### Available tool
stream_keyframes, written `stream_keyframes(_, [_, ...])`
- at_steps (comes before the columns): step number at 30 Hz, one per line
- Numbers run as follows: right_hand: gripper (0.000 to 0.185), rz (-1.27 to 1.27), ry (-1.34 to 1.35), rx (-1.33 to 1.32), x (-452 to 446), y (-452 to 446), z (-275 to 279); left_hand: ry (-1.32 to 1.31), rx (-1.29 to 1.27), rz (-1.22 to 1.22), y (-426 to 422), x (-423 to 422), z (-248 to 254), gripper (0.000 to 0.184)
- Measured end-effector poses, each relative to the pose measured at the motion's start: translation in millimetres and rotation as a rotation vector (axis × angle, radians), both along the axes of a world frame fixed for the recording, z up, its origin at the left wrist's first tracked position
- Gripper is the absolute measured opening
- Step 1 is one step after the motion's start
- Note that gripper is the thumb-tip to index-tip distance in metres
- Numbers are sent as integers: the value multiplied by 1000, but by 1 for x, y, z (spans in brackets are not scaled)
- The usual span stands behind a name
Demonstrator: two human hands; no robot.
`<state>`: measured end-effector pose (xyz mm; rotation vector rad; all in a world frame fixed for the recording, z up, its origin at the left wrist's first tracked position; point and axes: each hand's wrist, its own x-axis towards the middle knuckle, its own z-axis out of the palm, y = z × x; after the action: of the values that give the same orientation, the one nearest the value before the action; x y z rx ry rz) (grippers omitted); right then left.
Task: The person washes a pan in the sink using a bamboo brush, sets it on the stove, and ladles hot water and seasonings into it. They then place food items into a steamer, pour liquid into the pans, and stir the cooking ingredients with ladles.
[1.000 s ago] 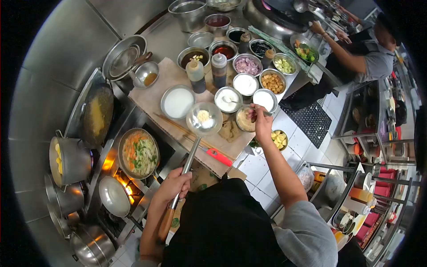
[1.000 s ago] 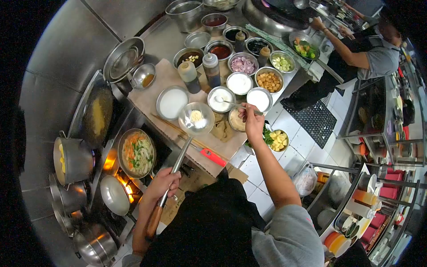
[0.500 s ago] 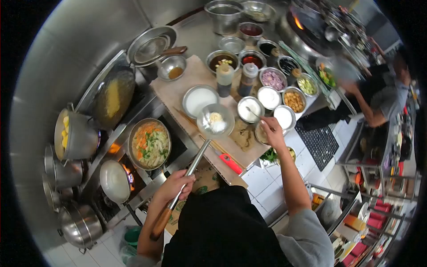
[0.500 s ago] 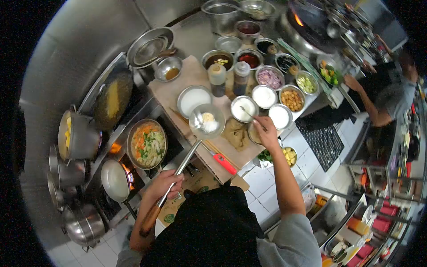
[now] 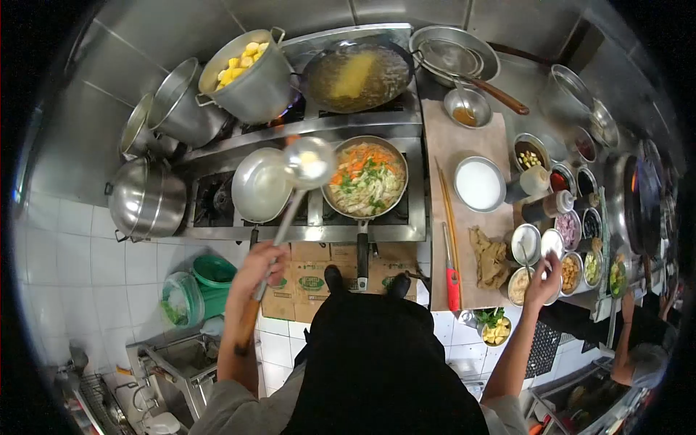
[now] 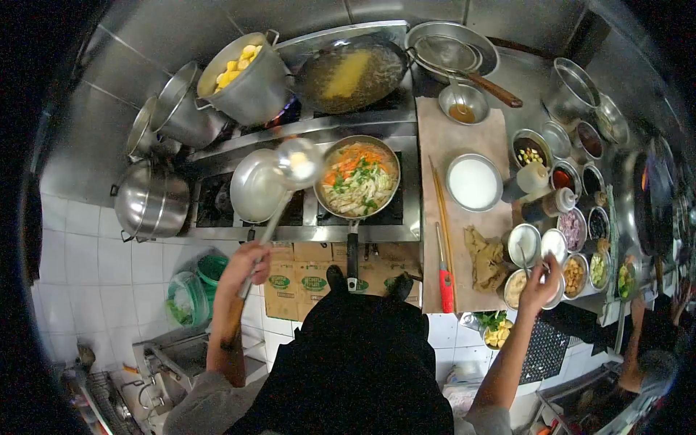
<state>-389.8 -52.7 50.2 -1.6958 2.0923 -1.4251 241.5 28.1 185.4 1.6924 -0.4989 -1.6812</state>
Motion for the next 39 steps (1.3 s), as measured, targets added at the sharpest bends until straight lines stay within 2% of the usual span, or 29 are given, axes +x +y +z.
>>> stream_keyframes(1, [35, -3, -84, 76, 7, -20, 9, -35, -3, 29, 1, 13, 6, 14])
stream_keyframes(2, [41, 66, -53, 28, 25, -37, 24, -68, -12, 62, 3, 28, 6, 15])
stream_keyframes(5, [63, 58, 184, 20, 48, -84, 39, -242, 15, 122, 7, 69, -9, 13])
stream_keyframes(7, [64, 57, 171, -4, 59, -107, 38, -400, 50, 108, 6, 91, -22, 12])
stream_keyframes(8, [65, 52, 169, -15, 61, -118, 37, -475, 68, 96, 4, 103, -35, 11])
stream_keyframes(10, [73, 127, -2, -65, 45, -146, -1, -710, 68, 34, 5, 154, -99, 10])
stream_keyframes(11, [78, 79, 91, -50, 39, -157, -17, -893, 6, -170, 9, 190, -137, 12])
stream_keyframes(12, [83, -87, 268, -31, 46, -156, -14, -1196, -128, -512, 12, 225, -176, 17])
stream_keyframes(13, [87, -122, 265, 35, 50, -156, -7, -1427, -210, -765, 11, 245, -203, 23])
stream_keyframes(14, [90, -115, 173, -28, 54, -157, -13, -1540, -255, -900, 10, 254, -221, 29])
stream_keyframes(16, [88, -53, 7, -24, 61, -162, -7, -1377, -30, -666, -2, 228, -214, 24])
stream_keyframes(18, [84, -82, -54, -70, 65, -172, -11, -1205, -254, -541, -5, 193, -227, 22])
stream_keyframes(20, [81, -229, -106, -32, 61, -197, -34, -1445, -404, -907, 31, 228, -253, 27])
stream_keyframes(21, [74, -117, -176, 49, 68, -194, -16, -758, -136, -444, 26, 197, -227, 24])
stream_keyframes(22, [65, 44, -341, -29, 55, -210, -42, -249, 53, 239, 18, 160, -194, 25])
stream_keyframes(23, [63, 65, -382, -298, 59, -218, -57, -24, 83, 278, 8, 151, -183, 24])
stream_keyframes(24, [61, -33, -352, -264, 66, -218, -50, 210, 107, 297, 7, 151, -178, 23])
stream_keyframes(25, [64, -29, -343, -211, 57, -222, -61, 282, 79, 312, 10, 156, -179, 22])
stream_keyframes(27, [65, 16, -421, -297, 69, -214, -51, 437, 23, 314, 10, 163, -188, 26])
stream_keyframes(29, [61, 67, -490, -400, 74, -201, -28, -171, 97, 122, 8, 162, -180, 26])
stream_keyframes(30, [60, 90, -451, -342, 73, -192, -15, -473, 137, 17, 11, 162, -175, 27])
stream_keyframes(33, [58, 53, -301, -347, 82, -164, 26, -1622, -81, -298, 24, 155, -163, 23])
stream_keyframes(35, [56, 88, -246, -352, 99, -138, 54, -1633, -42, -233, 24, 160, -145, 22])
stream_keyframes(36, [56, 189, -203, -218, 107, -128, 67, -1640, -24, -201, 23, 166, -139, 22])
stream_keyframes(38, [57, 378, -114, 54, 128, -107, 93, -1216, -113, -149, 28, 208, -143, 21])
stream_keyframes(39, [59, 542, -245, 139, 157, -94, 107, -1001, -151, -126, 29, 223, -139, 21])
